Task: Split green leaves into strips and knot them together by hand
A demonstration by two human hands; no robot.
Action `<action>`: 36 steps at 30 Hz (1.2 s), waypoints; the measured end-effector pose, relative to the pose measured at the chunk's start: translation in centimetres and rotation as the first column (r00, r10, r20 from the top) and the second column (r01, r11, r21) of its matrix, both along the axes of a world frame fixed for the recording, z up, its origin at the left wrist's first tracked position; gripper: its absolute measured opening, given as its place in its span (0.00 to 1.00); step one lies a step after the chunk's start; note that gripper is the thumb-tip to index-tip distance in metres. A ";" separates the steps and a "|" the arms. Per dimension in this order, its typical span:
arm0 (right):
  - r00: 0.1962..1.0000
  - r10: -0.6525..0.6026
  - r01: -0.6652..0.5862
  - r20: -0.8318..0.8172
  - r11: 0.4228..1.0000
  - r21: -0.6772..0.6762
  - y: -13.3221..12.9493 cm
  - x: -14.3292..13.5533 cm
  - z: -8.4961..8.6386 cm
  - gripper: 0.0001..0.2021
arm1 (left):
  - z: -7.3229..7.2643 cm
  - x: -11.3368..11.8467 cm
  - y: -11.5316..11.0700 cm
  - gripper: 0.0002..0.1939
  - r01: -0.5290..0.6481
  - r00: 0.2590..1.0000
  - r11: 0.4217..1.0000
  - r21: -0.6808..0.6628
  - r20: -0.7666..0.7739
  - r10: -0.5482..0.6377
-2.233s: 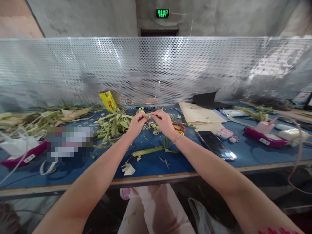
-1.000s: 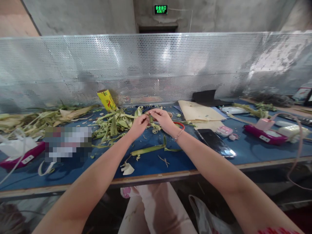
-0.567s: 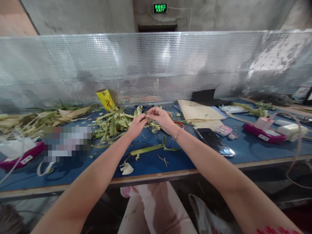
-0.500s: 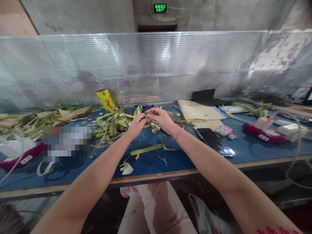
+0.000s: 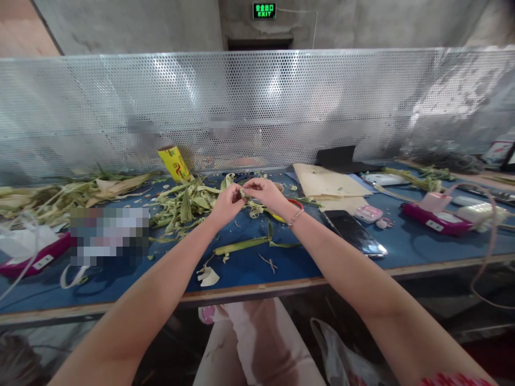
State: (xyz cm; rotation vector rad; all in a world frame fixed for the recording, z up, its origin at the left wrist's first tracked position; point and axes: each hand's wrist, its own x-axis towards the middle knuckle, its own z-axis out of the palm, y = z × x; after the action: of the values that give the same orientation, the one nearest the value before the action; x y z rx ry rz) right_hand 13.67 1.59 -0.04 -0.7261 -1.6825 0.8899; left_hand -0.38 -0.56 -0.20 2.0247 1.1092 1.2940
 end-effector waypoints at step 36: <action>0.955 -0.222 0.237 -0.199 0.970 0.053 0.5 -1.3 -1.1 0.04 | -1.2 1.6 0.3 0.06 -0.116 0.866 0.993 -0.016 0.488 0.110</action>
State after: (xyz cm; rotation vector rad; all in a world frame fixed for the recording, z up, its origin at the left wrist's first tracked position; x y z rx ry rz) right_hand 12.37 2.08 -1.17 -0.7424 -1.4211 0.7042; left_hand 1.24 -0.26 -1.38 1.5210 0.9815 1.7515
